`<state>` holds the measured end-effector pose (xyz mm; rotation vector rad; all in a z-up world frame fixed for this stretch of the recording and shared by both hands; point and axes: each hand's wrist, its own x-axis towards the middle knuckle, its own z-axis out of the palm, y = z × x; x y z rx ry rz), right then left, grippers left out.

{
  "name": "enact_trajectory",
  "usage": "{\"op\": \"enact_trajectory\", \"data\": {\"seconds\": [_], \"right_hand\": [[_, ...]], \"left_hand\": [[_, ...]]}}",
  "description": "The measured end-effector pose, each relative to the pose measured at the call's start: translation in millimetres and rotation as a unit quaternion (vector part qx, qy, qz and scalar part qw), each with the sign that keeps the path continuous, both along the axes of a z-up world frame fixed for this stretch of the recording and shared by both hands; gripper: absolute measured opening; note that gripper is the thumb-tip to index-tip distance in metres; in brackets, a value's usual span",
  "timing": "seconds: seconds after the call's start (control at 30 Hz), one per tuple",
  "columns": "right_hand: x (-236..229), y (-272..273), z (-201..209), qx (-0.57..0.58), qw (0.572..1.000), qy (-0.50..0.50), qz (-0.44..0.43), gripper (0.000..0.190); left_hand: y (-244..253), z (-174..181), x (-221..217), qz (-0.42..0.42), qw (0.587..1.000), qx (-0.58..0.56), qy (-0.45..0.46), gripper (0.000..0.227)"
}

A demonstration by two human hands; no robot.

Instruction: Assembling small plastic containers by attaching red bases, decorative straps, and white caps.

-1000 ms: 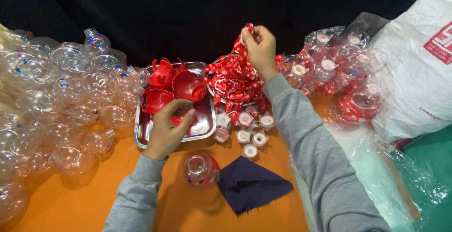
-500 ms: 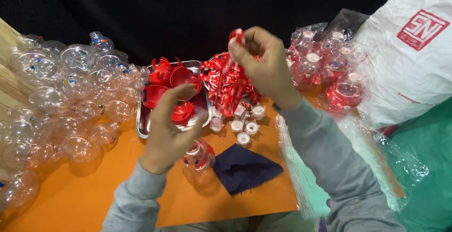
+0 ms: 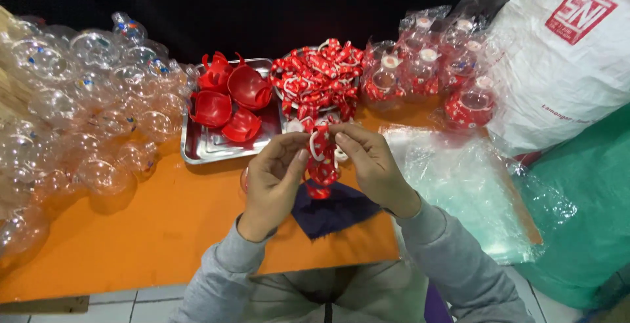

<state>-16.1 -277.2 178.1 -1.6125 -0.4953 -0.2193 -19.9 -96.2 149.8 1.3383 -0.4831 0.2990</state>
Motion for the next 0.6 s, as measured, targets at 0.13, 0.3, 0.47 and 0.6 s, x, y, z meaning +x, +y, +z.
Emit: {"op": "enact_trajectory", "data": {"seconds": [0.13, 0.3, 0.47, 0.6], "right_hand": [[-4, -8, -24, -0.006, 1.0, 0.009, -0.005, 0.033], [-13, -15, -21, -0.127, 0.989, -0.076, -0.006, 0.031], [-24, -30, -24, -0.127, 0.983, -0.13, -0.035, 0.039], [-37, -26, -45, -0.146, 0.979, -0.141, -0.024, 0.069]], "left_hand": [[-5, -6, -11, -0.035, 0.998, -0.03, 0.049, 0.025], [-13, -22, -13, -0.016, 0.997, -0.027, 0.067, 0.021], [-6, -21, -18, -0.051, 0.984, -0.107, 0.131, 0.019], [-6, -44, -19, -0.086, 0.965, -0.161, 0.186, 0.02]]}}
